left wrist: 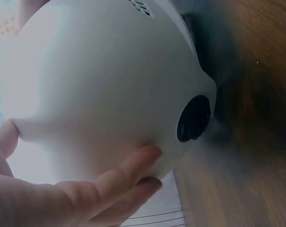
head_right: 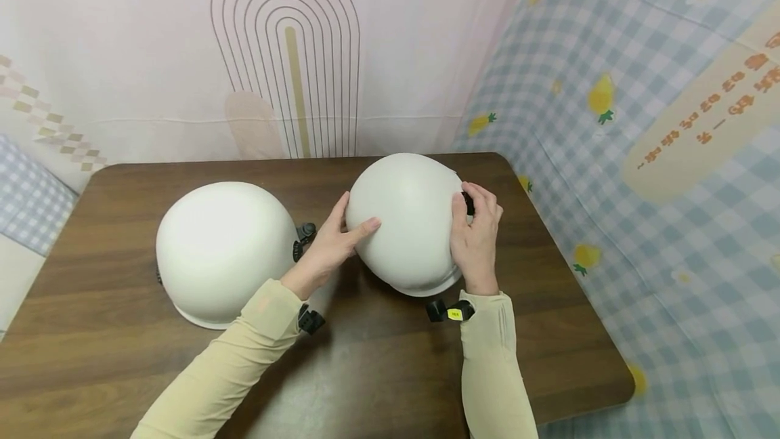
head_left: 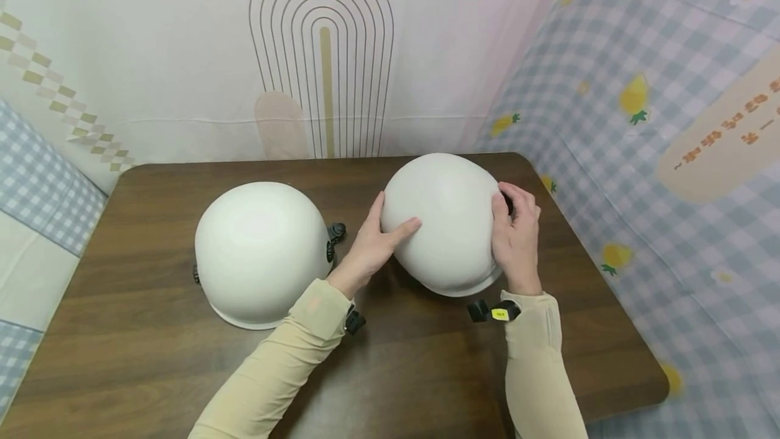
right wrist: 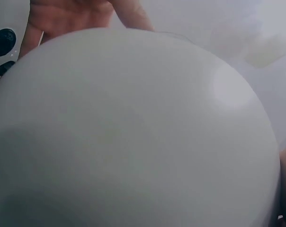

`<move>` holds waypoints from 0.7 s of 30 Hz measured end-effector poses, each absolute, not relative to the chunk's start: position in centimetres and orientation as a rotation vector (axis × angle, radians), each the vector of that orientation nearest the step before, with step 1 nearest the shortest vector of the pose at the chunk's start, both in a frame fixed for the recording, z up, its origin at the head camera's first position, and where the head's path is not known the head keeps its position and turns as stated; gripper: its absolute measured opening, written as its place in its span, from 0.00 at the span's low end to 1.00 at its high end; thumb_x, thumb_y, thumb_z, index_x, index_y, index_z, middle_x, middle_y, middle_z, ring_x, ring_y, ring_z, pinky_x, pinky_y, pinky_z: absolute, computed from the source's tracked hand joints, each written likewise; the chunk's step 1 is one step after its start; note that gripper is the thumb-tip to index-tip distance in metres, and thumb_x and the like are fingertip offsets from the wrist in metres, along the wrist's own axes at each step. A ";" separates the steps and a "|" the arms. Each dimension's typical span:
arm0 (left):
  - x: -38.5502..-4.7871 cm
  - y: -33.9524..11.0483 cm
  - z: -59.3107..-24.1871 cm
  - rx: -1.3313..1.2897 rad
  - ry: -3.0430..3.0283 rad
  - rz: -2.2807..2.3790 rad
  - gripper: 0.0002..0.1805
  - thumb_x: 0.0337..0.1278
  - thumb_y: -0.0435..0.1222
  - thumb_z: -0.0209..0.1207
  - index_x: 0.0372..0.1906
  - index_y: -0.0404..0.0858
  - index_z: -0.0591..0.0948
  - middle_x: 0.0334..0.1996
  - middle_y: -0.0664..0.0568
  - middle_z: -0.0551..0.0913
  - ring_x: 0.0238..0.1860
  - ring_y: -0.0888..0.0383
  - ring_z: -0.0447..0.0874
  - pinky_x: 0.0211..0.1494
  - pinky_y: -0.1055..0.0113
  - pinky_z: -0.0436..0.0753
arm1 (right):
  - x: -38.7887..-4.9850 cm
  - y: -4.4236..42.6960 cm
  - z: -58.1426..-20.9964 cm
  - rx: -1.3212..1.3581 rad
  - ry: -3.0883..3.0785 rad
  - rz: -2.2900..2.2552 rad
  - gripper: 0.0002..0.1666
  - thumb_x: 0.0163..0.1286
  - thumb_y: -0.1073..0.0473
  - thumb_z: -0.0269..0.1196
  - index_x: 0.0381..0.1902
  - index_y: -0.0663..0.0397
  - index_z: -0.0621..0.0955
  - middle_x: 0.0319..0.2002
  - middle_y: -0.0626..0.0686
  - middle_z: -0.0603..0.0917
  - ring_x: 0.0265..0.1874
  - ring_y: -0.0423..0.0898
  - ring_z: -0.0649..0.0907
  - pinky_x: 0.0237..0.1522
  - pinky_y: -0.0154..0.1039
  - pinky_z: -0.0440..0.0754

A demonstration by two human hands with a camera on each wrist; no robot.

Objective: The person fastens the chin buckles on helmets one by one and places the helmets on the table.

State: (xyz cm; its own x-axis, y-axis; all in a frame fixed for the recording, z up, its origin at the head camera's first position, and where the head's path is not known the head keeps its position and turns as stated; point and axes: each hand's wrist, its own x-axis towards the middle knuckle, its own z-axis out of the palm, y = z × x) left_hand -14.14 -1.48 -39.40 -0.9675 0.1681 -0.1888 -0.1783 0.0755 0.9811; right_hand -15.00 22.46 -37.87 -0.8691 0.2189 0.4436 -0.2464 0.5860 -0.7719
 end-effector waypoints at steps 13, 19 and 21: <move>-14.5 -1.0 -39.9 -0.105 1.928 1.932 0.63 0.51 0.62 0.63 0.77 0.53 0.31 0.75 0.40 0.46 0.68 0.40 0.62 0.53 0.37 0.75 | -14.5 22.8 -38.7 -0.130 -2.591 1.289 0.40 0.73 0.33 0.47 0.70 0.56 0.68 0.68 0.61 0.63 0.64 0.59 0.61 0.62 0.63 0.61; -14.6 -0.8 -40.0 -0.111 1.959 1.917 0.62 0.51 0.59 0.65 0.78 0.54 0.35 0.76 0.41 0.47 0.67 0.40 0.63 0.51 0.40 0.77 | -14.4 23.2 -39.1 -0.113 -2.739 1.323 0.48 0.73 0.30 0.43 0.75 0.58 0.57 0.71 0.65 0.55 0.68 0.62 0.58 0.63 0.67 0.58; -14.6 -0.8 -40.1 -0.117 1.981 1.907 0.61 0.51 0.59 0.66 0.78 0.54 0.36 0.76 0.41 0.47 0.67 0.40 0.64 0.51 0.40 0.77 | -14.4 23.3 -39.3 -0.121 -2.767 1.349 0.49 0.72 0.28 0.42 0.76 0.58 0.54 0.72 0.65 0.54 0.69 0.63 0.58 0.64 0.67 0.57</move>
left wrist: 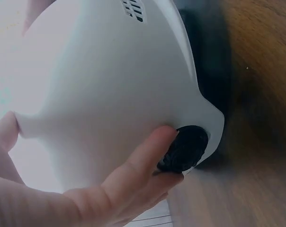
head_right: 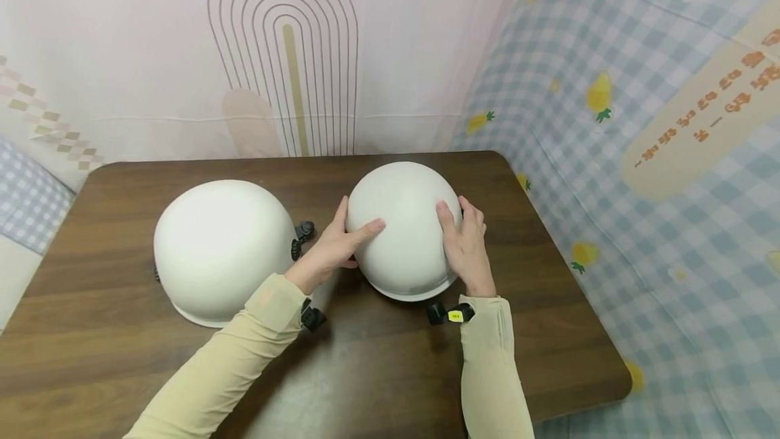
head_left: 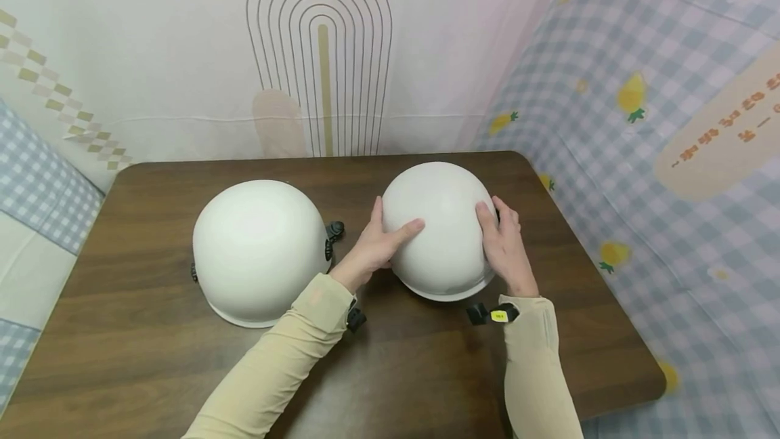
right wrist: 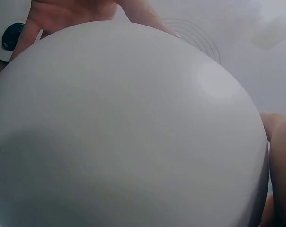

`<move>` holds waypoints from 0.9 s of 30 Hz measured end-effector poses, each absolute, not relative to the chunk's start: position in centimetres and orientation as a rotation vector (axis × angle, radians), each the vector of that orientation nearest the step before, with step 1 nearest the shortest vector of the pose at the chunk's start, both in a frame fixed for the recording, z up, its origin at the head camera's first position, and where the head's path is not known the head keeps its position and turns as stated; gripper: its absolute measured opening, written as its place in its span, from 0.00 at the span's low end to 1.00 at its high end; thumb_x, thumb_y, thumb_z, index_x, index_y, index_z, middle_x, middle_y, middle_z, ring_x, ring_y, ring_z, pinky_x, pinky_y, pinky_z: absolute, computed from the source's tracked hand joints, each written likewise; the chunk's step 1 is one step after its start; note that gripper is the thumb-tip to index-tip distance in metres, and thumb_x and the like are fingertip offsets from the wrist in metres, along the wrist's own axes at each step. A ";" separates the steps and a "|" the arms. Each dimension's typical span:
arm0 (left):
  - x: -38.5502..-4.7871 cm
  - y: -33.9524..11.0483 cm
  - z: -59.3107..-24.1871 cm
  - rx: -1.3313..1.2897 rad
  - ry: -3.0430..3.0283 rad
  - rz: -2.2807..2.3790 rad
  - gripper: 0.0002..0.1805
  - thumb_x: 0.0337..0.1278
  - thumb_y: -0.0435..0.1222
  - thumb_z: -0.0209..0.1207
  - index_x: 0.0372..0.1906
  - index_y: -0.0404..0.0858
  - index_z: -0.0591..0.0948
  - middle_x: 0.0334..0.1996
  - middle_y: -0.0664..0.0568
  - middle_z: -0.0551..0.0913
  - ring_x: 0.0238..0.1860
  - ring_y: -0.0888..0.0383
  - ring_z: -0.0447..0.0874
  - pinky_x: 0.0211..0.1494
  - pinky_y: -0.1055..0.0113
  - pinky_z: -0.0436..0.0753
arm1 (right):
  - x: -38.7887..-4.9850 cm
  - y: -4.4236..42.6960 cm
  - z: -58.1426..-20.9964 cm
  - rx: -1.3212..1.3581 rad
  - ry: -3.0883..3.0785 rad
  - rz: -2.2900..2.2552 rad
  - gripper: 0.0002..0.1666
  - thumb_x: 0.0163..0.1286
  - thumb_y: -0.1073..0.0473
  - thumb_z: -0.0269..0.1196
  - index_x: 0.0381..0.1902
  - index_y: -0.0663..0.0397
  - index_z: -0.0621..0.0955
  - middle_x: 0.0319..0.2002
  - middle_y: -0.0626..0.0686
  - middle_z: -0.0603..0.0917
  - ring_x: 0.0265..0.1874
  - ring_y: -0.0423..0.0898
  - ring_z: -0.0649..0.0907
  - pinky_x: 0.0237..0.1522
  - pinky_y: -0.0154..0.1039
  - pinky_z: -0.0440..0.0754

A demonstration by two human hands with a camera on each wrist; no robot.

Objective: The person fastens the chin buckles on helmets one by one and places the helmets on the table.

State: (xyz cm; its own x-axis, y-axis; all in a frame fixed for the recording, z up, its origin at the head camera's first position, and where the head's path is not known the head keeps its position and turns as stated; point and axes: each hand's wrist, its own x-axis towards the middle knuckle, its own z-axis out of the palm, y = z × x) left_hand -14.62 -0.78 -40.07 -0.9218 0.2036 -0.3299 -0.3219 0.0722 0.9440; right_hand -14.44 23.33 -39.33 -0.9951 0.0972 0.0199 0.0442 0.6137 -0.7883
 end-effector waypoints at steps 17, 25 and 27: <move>-14.5 -0.5 -40.2 -0.108 2.198 1.708 0.59 0.50 0.60 0.66 0.77 0.61 0.38 0.74 0.32 0.44 0.68 0.34 0.56 0.63 0.43 0.68 | -15.2 23.8 -41.9 -0.272 -2.778 1.619 0.57 0.66 0.21 0.37 0.77 0.57 0.50 0.74 0.62 0.50 0.72 0.59 0.54 0.70 0.59 0.51; -14.6 -0.3 -40.3 -0.113 2.265 1.637 0.58 0.50 0.61 0.65 0.78 0.60 0.39 0.72 0.30 0.46 0.67 0.32 0.57 0.62 0.42 0.68 | -15.4 23.9 -42.4 -0.305 -2.794 1.671 0.59 0.64 0.19 0.36 0.77 0.56 0.49 0.75 0.60 0.50 0.73 0.56 0.51 0.70 0.58 0.49; -14.6 -0.2 -40.4 -0.116 2.311 1.591 0.58 0.49 0.63 0.64 0.78 0.61 0.39 0.71 0.29 0.49 0.67 0.32 0.56 0.62 0.41 0.68 | -15.4 23.9 -42.6 -0.299 -2.804 1.668 0.58 0.65 0.19 0.35 0.77 0.56 0.48 0.76 0.59 0.50 0.74 0.56 0.50 0.71 0.57 0.48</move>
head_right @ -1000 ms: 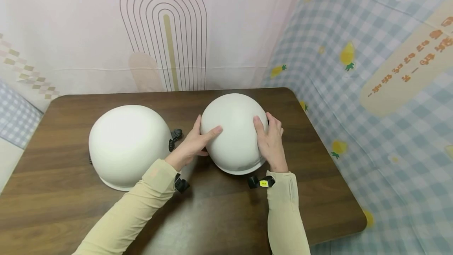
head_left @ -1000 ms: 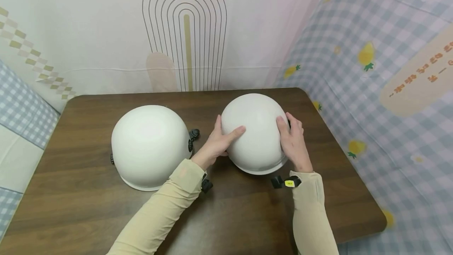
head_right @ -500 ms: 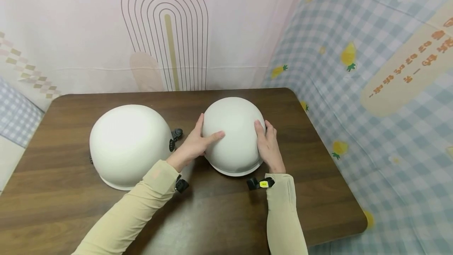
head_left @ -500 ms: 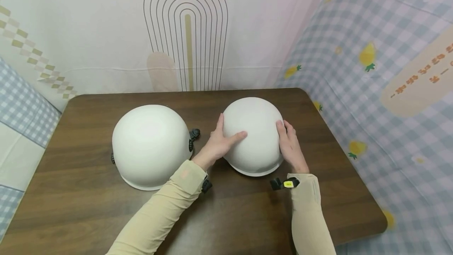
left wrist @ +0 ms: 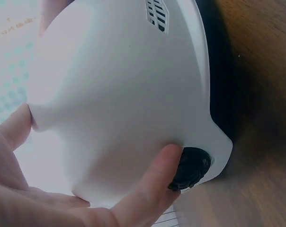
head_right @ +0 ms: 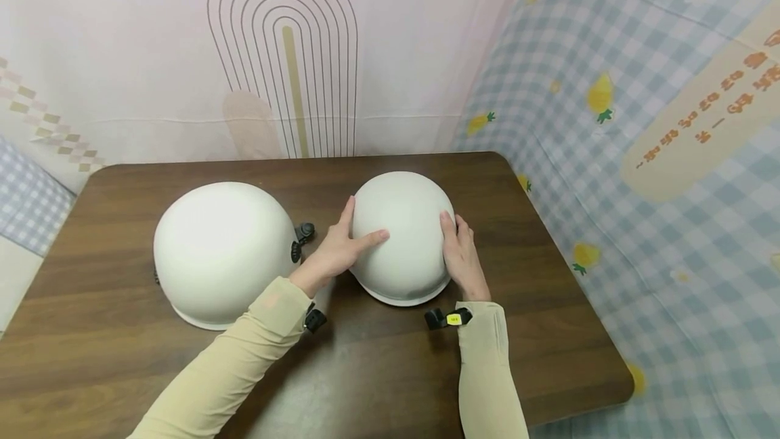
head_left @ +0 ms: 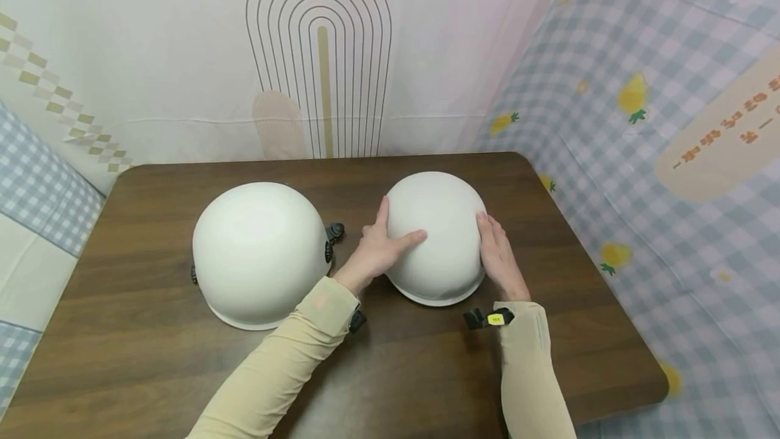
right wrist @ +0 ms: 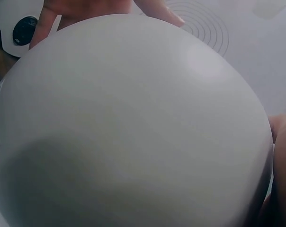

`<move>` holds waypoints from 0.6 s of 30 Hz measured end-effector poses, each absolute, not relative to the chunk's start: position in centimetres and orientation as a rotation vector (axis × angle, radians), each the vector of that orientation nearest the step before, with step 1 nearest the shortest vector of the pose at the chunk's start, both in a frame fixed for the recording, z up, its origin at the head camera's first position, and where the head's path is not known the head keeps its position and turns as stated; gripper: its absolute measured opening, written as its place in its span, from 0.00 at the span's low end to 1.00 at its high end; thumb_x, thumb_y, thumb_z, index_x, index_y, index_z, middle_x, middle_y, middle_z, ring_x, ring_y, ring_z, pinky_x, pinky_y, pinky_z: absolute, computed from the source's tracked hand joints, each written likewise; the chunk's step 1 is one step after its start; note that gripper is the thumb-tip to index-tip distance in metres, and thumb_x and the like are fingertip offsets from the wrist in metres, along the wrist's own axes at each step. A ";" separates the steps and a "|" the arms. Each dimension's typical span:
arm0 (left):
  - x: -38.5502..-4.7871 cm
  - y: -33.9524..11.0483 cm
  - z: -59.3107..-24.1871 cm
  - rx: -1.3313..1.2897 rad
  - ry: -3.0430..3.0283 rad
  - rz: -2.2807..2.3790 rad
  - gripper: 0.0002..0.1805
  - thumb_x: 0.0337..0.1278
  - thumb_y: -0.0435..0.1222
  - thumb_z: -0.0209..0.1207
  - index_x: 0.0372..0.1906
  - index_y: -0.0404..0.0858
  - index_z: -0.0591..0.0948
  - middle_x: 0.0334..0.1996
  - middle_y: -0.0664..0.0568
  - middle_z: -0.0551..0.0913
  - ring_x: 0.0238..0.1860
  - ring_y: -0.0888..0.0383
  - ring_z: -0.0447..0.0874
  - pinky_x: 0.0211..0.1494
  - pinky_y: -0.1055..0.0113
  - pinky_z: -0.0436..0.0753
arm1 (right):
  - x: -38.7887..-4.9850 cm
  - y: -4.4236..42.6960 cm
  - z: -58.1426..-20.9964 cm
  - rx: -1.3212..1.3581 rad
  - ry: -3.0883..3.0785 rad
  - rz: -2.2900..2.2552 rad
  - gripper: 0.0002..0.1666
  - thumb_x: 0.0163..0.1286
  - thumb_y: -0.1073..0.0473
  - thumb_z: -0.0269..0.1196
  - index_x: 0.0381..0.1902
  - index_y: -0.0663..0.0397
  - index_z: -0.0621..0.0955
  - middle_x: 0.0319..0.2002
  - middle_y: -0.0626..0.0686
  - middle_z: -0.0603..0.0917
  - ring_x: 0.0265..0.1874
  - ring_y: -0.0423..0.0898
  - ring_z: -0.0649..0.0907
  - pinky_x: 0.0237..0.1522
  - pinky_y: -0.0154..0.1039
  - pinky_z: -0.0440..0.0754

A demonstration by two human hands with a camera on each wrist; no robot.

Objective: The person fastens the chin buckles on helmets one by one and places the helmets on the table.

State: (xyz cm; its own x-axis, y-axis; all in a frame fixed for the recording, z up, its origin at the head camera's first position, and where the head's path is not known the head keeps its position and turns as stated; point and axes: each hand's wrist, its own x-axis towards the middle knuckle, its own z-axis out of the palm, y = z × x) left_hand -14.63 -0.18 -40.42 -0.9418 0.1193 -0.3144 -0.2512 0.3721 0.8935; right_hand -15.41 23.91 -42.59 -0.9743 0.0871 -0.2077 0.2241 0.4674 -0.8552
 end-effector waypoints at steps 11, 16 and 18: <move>-14.6 0.0 -40.9 -0.079 2.501 1.408 0.59 0.46 0.69 0.60 0.78 0.60 0.40 0.68 0.27 0.50 0.66 0.32 0.51 0.60 0.36 0.65 | -15.4 24.0 -43.8 0.238 2.542 -1.511 0.56 0.67 0.21 0.33 0.78 0.57 0.48 0.77 0.59 0.47 0.75 0.55 0.46 0.72 0.55 0.43; -14.4 0.1 -40.7 -0.078 2.546 1.360 0.58 0.47 0.69 0.59 0.78 0.60 0.39 0.67 0.28 0.53 0.66 0.31 0.53 0.61 0.35 0.59 | -15.5 24.0 -43.9 0.249 2.535 -1.532 0.57 0.66 0.20 0.33 0.78 0.55 0.48 0.77 0.58 0.47 0.75 0.54 0.46 0.72 0.55 0.43; -14.3 0.3 -40.7 -0.082 2.578 1.316 0.59 0.48 0.70 0.58 0.78 0.60 0.39 0.66 0.27 0.54 0.65 0.31 0.55 0.60 0.35 0.58 | -15.5 24.0 -44.0 0.250 2.519 -1.537 0.56 0.66 0.20 0.33 0.78 0.53 0.48 0.77 0.57 0.47 0.75 0.54 0.47 0.72 0.56 0.43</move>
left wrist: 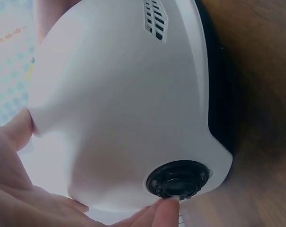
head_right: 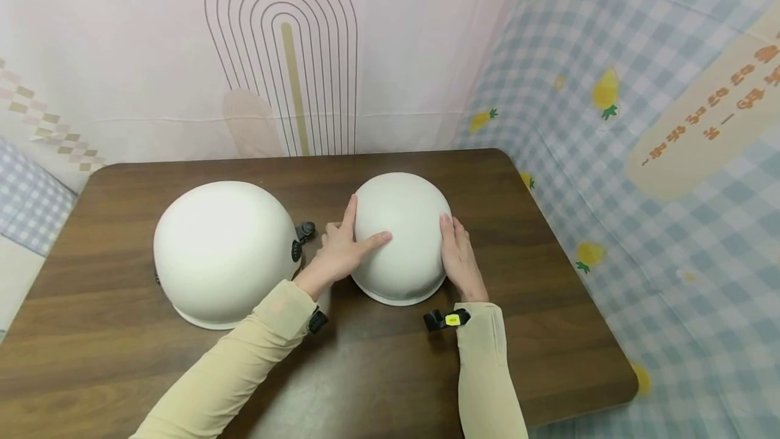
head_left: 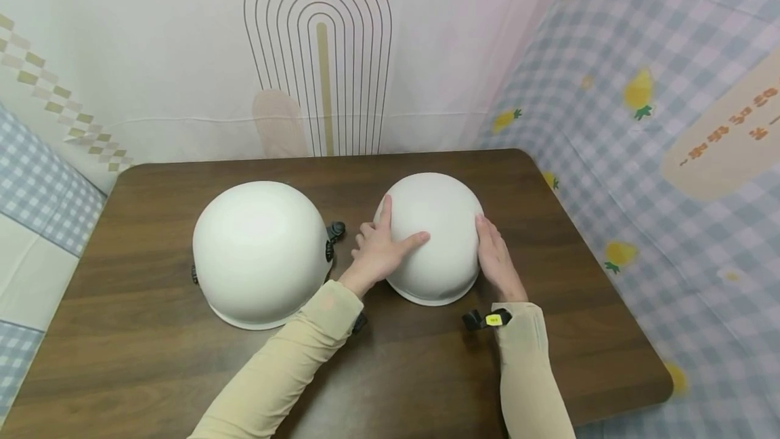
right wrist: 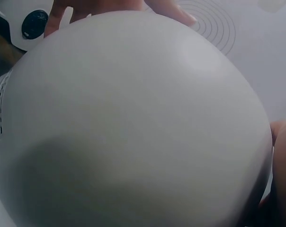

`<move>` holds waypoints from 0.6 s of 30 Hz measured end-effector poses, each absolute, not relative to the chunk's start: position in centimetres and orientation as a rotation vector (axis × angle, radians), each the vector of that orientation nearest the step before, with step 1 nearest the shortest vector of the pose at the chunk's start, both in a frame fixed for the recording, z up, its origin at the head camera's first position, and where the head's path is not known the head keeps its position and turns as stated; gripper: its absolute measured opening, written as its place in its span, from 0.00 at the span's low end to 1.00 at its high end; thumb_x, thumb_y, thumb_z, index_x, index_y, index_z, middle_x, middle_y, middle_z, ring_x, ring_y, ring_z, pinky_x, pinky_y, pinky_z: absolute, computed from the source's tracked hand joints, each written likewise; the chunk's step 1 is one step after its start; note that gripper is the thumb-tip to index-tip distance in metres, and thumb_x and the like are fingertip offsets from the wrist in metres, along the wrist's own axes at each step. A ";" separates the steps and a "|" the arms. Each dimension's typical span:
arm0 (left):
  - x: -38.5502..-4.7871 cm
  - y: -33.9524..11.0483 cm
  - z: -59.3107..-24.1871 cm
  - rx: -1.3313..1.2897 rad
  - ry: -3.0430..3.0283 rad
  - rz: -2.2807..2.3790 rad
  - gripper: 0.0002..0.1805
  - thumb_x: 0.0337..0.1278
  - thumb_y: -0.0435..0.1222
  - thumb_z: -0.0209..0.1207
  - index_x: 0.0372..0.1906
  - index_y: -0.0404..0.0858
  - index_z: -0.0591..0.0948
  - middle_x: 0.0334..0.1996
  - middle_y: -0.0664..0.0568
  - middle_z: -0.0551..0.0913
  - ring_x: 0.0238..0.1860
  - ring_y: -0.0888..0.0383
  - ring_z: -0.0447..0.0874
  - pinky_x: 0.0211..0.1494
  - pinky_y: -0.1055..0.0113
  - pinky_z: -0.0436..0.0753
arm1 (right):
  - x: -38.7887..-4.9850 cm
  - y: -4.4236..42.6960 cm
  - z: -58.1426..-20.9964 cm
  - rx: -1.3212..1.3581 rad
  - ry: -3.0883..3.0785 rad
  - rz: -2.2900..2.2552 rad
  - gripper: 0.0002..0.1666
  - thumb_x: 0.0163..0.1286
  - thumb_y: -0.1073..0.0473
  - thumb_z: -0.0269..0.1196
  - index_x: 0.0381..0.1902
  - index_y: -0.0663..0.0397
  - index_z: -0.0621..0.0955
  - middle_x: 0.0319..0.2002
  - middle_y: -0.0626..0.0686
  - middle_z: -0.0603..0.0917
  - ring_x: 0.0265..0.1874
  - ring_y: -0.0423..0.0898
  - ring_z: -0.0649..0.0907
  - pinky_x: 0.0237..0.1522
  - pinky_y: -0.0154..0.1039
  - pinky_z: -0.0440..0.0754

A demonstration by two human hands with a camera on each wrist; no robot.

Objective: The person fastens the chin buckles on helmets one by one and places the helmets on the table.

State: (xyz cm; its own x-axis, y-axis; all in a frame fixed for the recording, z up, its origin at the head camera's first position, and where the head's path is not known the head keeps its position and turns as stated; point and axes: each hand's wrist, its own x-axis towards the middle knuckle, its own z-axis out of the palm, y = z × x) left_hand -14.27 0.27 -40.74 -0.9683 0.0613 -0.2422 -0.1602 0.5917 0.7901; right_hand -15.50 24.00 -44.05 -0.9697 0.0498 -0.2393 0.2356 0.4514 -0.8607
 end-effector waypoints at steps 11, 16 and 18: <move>-13.6 0.7 -40.7 -0.102 2.636 1.235 0.59 0.49 0.69 0.58 0.78 0.57 0.38 0.63 0.25 0.56 0.61 0.30 0.58 0.58 0.36 0.57 | -15.7 24.2 -44.5 0.241 2.477 -1.545 0.56 0.65 0.19 0.34 0.78 0.47 0.48 0.77 0.52 0.48 0.75 0.50 0.47 0.72 0.55 0.44; -13.9 0.8 -40.6 -0.100 2.642 1.231 0.59 0.49 0.69 0.58 0.78 0.56 0.38 0.63 0.26 0.57 0.61 0.32 0.58 0.59 0.37 0.58 | -16.1 24.4 -44.4 0.227 2.487 -1.529 0.56 0.64 0.18 0.34 0.78 0.47 0.49 0.77 0.52 0.49 0.75 0.50 0.48 0.72 0.55 0.45; -13.8 0.6 -40.3 -0.095 2.628 1.240 0.58 0.52 0.67 0.58 0.79 0.53 0.39 0.66 0.26 0.55 0.64 0.33 0.56 0.61 0.38 0.56 | -16.2 24.7 -44.3 0.206 2.497 -1.524 0.56 0.65 0.19 0.35 0.78 0.49 0.49 0.77 0.53 0.49 0.75 0.51 0.48 0.72 0.54 0.46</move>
